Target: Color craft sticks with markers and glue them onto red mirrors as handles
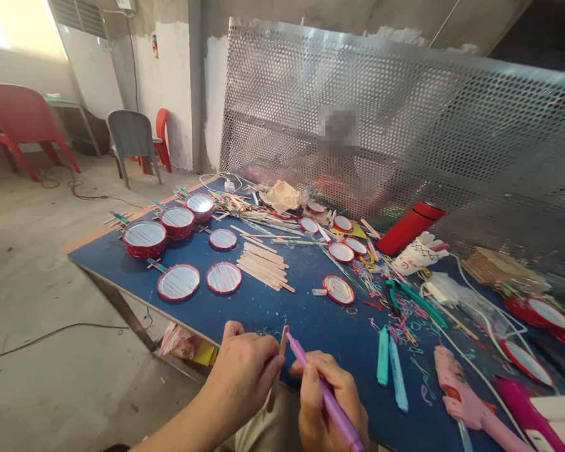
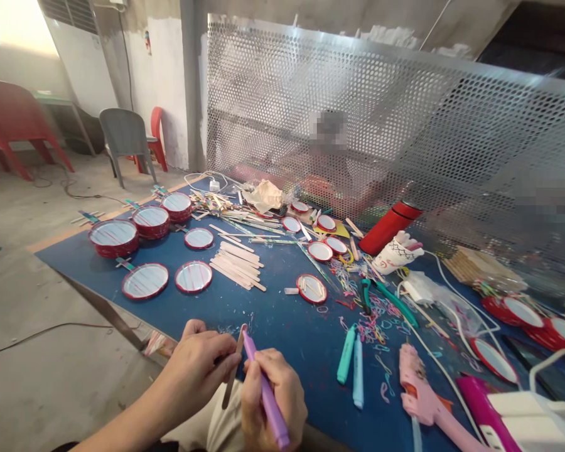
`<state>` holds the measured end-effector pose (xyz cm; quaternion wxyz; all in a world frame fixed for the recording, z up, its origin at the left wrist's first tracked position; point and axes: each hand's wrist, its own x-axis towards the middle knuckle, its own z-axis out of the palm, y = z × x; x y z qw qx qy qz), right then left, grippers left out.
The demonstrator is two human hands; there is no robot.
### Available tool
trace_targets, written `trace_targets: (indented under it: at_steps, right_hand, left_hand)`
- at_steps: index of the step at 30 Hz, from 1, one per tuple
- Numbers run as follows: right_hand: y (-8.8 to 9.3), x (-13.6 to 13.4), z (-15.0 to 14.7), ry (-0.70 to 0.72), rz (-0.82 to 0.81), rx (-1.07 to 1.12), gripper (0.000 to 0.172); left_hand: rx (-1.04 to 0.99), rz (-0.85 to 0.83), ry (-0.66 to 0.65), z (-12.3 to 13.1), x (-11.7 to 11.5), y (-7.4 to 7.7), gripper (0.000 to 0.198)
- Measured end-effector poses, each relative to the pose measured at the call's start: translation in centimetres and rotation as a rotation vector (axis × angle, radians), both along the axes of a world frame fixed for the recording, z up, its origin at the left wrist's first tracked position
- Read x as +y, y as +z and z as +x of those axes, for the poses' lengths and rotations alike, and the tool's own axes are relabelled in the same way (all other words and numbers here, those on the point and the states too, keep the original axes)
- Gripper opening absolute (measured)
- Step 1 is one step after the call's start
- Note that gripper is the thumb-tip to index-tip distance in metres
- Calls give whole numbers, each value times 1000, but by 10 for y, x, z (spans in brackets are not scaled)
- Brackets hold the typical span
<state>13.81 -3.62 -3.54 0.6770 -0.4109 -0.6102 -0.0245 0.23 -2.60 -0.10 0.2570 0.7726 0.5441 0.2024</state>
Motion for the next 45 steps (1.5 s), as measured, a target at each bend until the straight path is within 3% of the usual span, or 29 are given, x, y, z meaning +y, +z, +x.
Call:
trace_targets:
  at_steps: [14,26,33,39,45]
  right_hand:
    - [-1,0,1,34,-18,63,9]
    - [2,0,1,32,-30,-14,9]
    - [1,0,1,45,-28,97,10]
    - [2,0,2,16,-32,6,7]
    - [0,-1,1,37,-26,89,7]
  left_hand:
    - [20,4,1,-1,0,1,33]
    - [-6,-6,-12,0,0,4,33]
    - [5,3,0,-1,0,3,33]
    - [-10,-3,1,0,-1,3,32]
    - [-12,5,-3,-1,-1,3,31]
